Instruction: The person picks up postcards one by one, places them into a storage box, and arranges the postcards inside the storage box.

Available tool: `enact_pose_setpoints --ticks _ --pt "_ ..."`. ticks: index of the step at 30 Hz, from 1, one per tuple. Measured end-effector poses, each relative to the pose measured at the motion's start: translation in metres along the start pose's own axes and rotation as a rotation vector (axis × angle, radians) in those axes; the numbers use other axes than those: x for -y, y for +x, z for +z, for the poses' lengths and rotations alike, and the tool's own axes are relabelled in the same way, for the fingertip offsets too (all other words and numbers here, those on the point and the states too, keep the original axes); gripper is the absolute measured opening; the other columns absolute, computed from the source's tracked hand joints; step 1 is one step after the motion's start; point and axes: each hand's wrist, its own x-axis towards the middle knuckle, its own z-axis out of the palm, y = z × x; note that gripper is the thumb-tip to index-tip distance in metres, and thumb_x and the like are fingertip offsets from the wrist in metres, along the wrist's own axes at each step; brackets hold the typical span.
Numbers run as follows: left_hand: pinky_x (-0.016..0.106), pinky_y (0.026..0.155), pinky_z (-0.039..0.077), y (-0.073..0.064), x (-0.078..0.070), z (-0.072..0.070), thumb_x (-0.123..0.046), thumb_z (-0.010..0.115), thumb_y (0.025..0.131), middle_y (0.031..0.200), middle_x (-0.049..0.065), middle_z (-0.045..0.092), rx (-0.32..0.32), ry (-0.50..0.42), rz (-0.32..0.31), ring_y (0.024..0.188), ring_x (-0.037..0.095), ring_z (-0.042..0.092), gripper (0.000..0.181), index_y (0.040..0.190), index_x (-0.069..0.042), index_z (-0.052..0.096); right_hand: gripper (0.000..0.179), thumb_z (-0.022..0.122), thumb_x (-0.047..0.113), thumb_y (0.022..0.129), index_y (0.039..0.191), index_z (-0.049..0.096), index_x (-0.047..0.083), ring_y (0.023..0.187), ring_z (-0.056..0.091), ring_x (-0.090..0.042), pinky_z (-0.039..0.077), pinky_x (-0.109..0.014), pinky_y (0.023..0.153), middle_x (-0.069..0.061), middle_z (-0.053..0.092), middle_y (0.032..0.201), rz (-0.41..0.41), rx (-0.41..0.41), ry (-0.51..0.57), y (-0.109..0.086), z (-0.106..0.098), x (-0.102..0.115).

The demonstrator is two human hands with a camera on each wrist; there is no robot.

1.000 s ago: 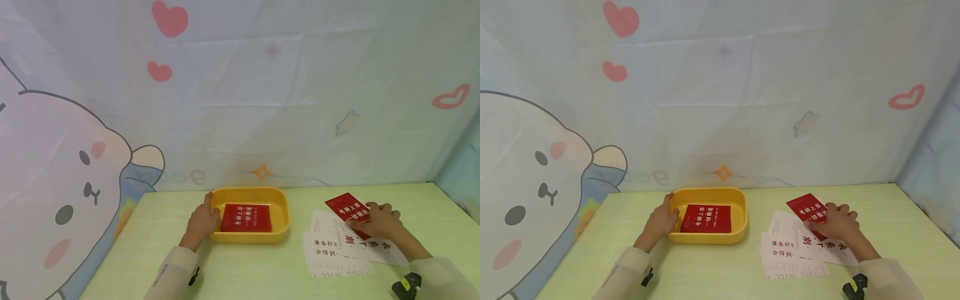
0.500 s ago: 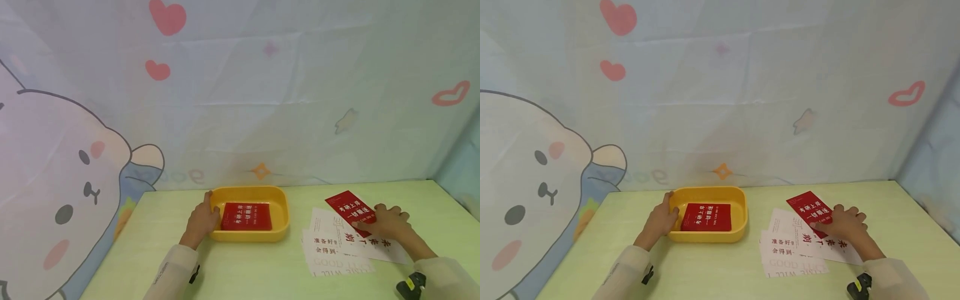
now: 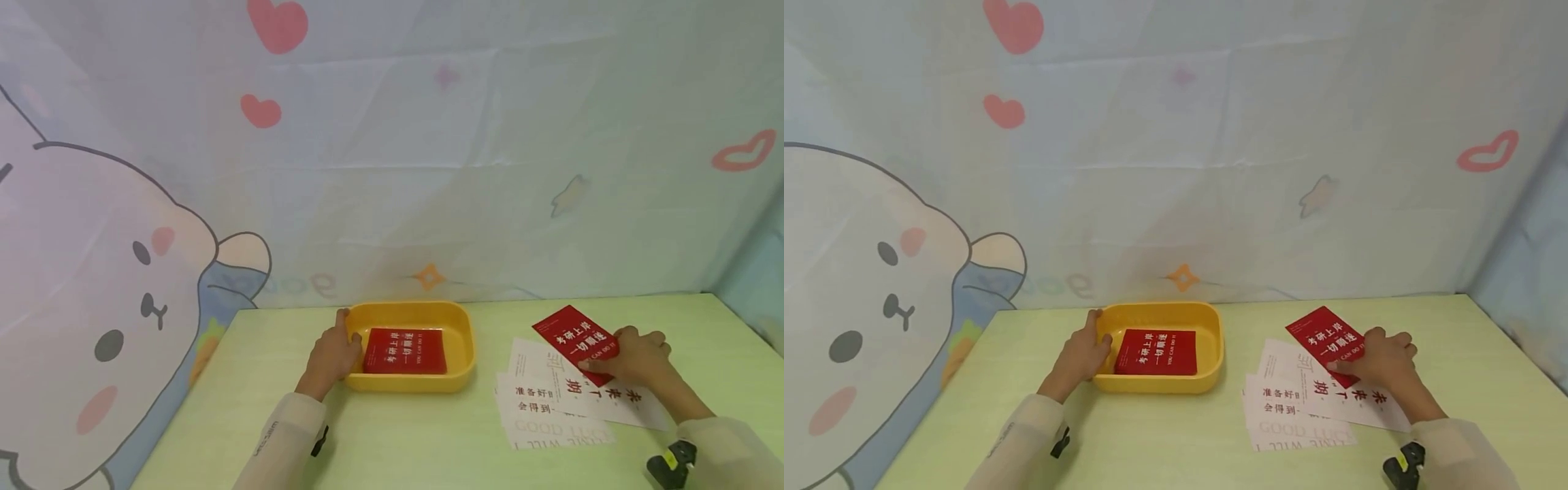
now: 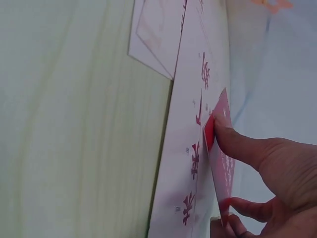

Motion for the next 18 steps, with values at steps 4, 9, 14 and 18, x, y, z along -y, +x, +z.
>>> enact_pose_setpoints --ticks 4,9,14,18 --pt "0.029 0.045 0.041 0.0017 0.0014 -0.0013 -0.027 0.047 0.101 0.069 0.009 0.054 -0.007 0.006 0.013 0.047 0.020 0.049 0.054 0.150 -0.011 0.029 0.085 0.080 0.025 0.076 0.123 0.031 -0.026 0.098 0.030 -0.060 0.046 -0.060 0.073 -0.047 0.033 0.104 -0.014 -0.078 0.056 0.0039 0.0024 -0.0009" --pt "0.029 0.044 0.042 0.0028 0.0042 -0.0007 -0.028 0.042 0.102 0.066 0.009 0.053 -0.001 -0.006 0.015 0.045 0.021 0.049 0.051 0.149 -0.012 0.030 0.081 0.076 0.015 0.079 0.128 0.026 -0.025 0.099 0.033 -0.058 0.052 -0.059 0.071 -0.047 0.029 0.107 -0.012 -0.098 0.137 0.0070 0.0027 -0.0034" --pt "0.029 0.043 0.042 0.0026 0.0050 0.0016 -0.030 0.038 0.103 0.063 0.009 0.052 0.006 -0.015 0.002 0.043 0.020 0.049 0.050 0.149 -0.013 0.030 0.084 0.072 0.021 0.086 0.137 0.019 -0.021 0.103 0.043 -0.059 0.051 -0.063 0.081 -0.049 0.036 0.118 -0.041 -0.060 0.188 0.0066 0.0002 -0.0033" --pt "0.030 0.043 0.046 0.0012 0.0044 0.0018 -0.029 0.038 0.103 0.067 0.011 0.056 0.007 -0.021 -0.001 0.042 0.021 0.052 0.050 0.149 -0.012 0.030 0.087 0.068 0.026 0.092 0.145 0.013 -0.014 0.109 0.047 -0.055 0.054 -0.060 0.085 -0.044 0.039 0.130 -0.058 -0.033 0.287 0.0044 -0.0003 0.0030"
